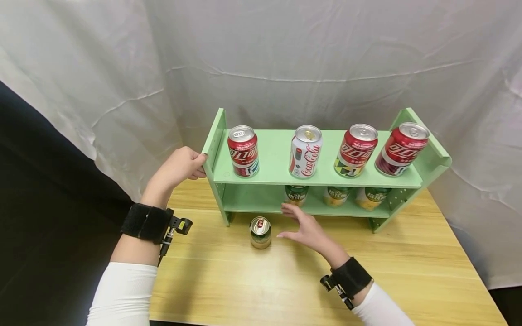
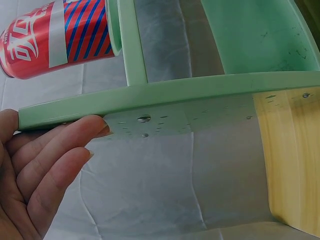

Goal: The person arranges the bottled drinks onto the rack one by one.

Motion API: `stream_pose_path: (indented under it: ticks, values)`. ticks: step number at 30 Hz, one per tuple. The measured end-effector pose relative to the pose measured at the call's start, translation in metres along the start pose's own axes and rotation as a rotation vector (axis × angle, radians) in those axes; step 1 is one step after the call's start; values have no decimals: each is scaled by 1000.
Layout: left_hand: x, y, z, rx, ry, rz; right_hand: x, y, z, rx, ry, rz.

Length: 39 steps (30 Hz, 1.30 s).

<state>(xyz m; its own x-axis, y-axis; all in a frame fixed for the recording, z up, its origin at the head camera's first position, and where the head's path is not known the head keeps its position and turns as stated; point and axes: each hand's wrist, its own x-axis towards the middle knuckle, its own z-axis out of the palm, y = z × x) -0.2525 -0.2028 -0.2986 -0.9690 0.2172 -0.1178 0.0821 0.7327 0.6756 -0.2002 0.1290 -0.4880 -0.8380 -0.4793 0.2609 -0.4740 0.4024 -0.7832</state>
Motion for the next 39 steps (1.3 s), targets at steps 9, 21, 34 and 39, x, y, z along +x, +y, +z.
stream_pose_path:
  ticks: [9,21,34,39]
  values:
    - [-1,1,0,-6,7,0,17,-3,17,-65,-54,15]
    - [0,-1,1,-7,20,-2,27,2,36,-18,-49,20]
    - [1,-2,4,1,28,-14,27,10,57,-56,16,37]
    - [0,-2,3,19,40,-14,30,16,66,-36,24,42]
